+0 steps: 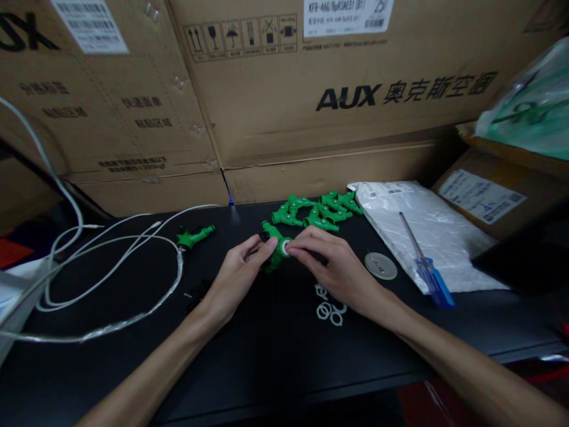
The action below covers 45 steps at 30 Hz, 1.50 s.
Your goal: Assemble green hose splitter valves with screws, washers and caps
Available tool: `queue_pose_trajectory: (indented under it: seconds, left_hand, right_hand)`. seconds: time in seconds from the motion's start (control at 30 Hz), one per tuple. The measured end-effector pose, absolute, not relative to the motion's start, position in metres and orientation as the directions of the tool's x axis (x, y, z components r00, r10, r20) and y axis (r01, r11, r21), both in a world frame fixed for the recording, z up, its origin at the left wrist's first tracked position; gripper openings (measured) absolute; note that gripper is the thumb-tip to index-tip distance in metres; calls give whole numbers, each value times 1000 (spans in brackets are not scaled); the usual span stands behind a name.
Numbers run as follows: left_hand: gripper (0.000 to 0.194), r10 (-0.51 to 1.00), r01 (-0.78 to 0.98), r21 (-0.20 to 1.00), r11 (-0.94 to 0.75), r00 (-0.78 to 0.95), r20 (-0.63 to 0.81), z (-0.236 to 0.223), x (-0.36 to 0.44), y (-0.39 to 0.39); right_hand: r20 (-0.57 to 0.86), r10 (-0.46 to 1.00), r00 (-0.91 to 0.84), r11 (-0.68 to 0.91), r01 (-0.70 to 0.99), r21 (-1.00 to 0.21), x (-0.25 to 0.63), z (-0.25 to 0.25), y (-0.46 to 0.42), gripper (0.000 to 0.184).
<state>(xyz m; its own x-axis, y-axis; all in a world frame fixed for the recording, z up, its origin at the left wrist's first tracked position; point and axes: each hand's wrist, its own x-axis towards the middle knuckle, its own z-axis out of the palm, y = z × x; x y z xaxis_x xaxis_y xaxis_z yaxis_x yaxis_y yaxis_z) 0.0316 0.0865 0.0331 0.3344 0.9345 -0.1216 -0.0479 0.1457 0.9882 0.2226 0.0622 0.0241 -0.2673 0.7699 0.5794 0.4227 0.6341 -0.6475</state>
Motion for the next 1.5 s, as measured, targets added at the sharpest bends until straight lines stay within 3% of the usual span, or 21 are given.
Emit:
queue_pose_trajectory:
  seconds: [0.23,0.33,0.47,0.6,0.8,1.0,1.5]
  left_hand:
    - [43,908,-19,996,92,412,-76,35,33,83]
    - [67,949,39,997,72,305,-80,30,33,86]
    - [89,976,125,992,9,216,-36,27,33,87]
    - [73,953,177,974,-144,291,89,29,31,82]
    - [41,905,332,874,-355,356,233,27,28,77]
    - [38,879,368,823,-433,375,294,24,27,77]
    - [38,908,339,868,-362,338,247,25,28,75]
  right_hand:
    - [609,756,-241,644,441,-625,225,22,62,10]
    - [532,824,-193,563,375,-736,224,24,62,1]
    - [333,930,-155,362,229,-904,222,25,62,19]
    - [207,948,-242,251,168,-953,219,26,59,24]
    - [253,940,-227,289,140,-947,214,26,55,17]
    - [334,923,-190,370,207,-906,209,23,52,8]
    - [349,916,-197,388,221,-895,208,28,49,6]
